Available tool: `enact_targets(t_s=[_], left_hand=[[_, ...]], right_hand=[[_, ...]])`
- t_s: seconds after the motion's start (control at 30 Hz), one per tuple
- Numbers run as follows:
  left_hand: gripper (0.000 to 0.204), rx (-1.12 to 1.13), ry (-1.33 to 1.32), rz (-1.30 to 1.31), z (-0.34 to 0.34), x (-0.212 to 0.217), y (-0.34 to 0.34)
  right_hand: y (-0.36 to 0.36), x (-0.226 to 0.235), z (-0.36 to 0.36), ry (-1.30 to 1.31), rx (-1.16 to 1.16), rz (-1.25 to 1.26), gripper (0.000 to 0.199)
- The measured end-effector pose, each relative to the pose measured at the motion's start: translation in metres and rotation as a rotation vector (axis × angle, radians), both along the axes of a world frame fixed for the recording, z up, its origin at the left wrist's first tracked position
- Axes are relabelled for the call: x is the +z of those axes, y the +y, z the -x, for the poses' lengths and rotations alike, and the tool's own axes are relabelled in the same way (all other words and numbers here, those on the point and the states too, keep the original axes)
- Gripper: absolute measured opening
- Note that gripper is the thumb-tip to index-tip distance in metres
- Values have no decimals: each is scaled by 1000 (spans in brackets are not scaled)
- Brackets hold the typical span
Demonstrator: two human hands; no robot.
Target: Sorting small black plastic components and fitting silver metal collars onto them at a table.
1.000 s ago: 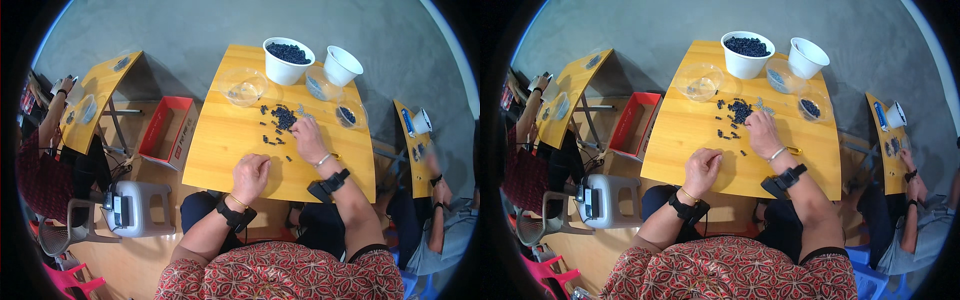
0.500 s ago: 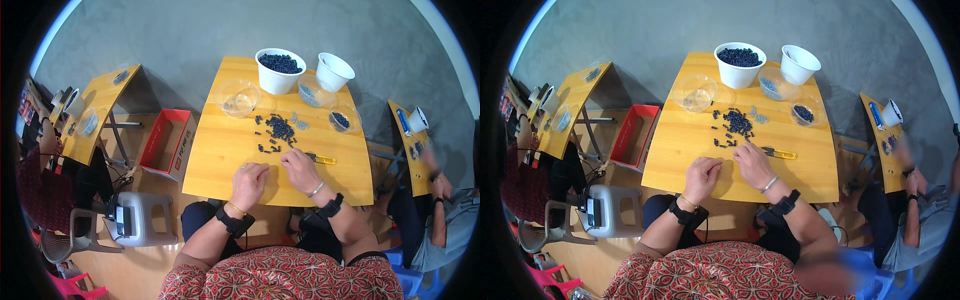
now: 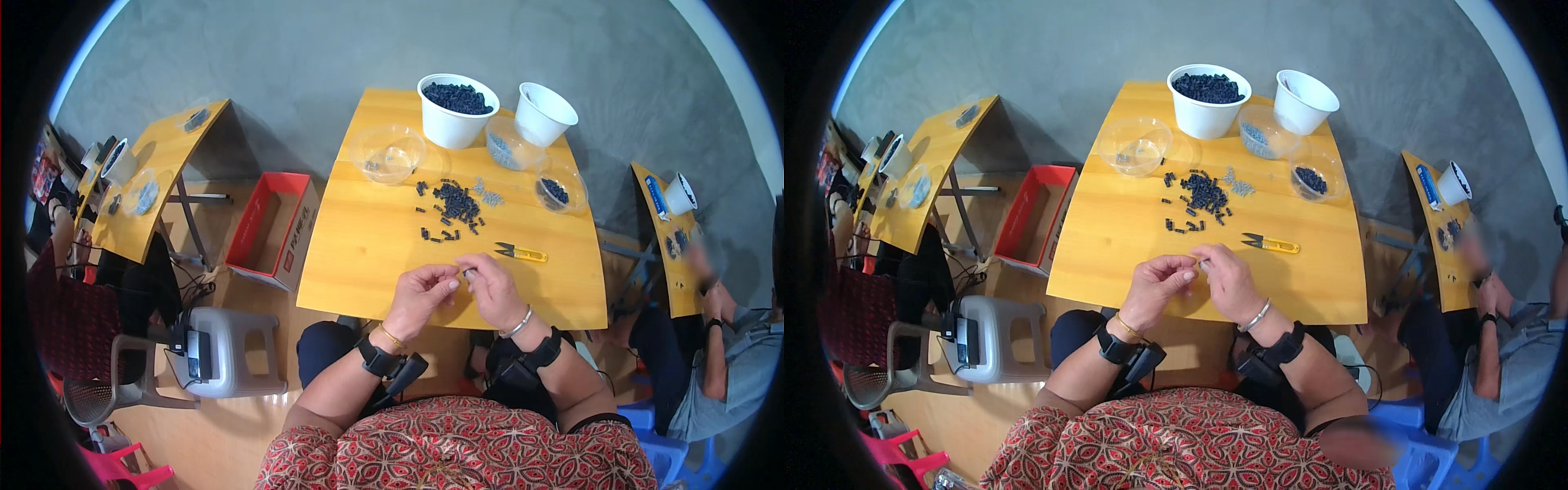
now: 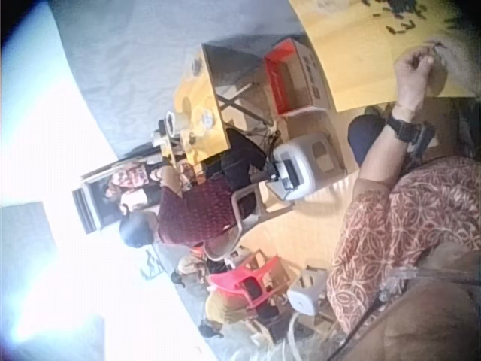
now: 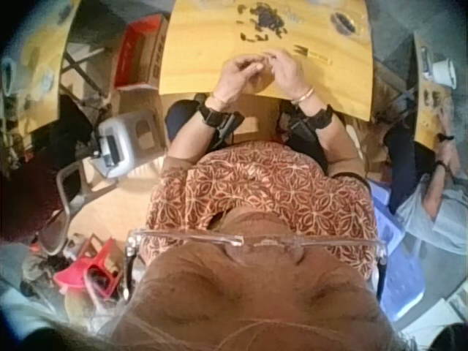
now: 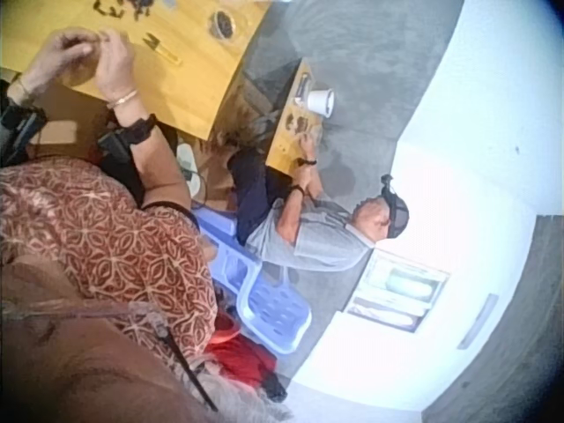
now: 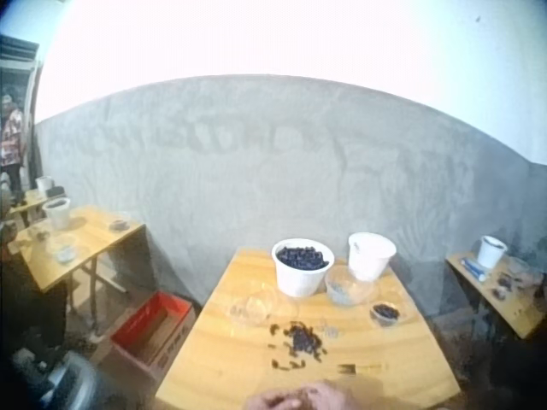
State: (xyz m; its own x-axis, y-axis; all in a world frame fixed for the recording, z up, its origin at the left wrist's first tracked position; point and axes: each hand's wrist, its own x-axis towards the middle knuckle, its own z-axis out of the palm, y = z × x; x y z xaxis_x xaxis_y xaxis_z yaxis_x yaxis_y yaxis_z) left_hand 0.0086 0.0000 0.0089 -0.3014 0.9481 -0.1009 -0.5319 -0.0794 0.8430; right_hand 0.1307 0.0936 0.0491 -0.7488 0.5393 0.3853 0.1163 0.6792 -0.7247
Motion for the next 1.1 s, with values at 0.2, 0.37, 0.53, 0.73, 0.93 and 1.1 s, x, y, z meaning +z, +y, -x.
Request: enact_targets(t_s=[0.2,0.37,0.53,0.73,0.93,1.1], left_hand=[[18,85,104,-133,-6,9,4],[17,143,168,-178,-7,4,4],[14,147,162,-192,-6,6,6],[13,12,-160,-257,-2,4,5],[14,29,-152,-259,-6,5,7],[15,135,83,-217,-9,10,5]], right_hand=[[7,-12,-1,156,4,244,17],[4,-12,3,138,57,179,17],[5,-3,2,174,62,316,15],[10,3,-13,188,27,287,15],[1,12,-13,150,44,215,13],[0,12,-11,115,24,214,12]])
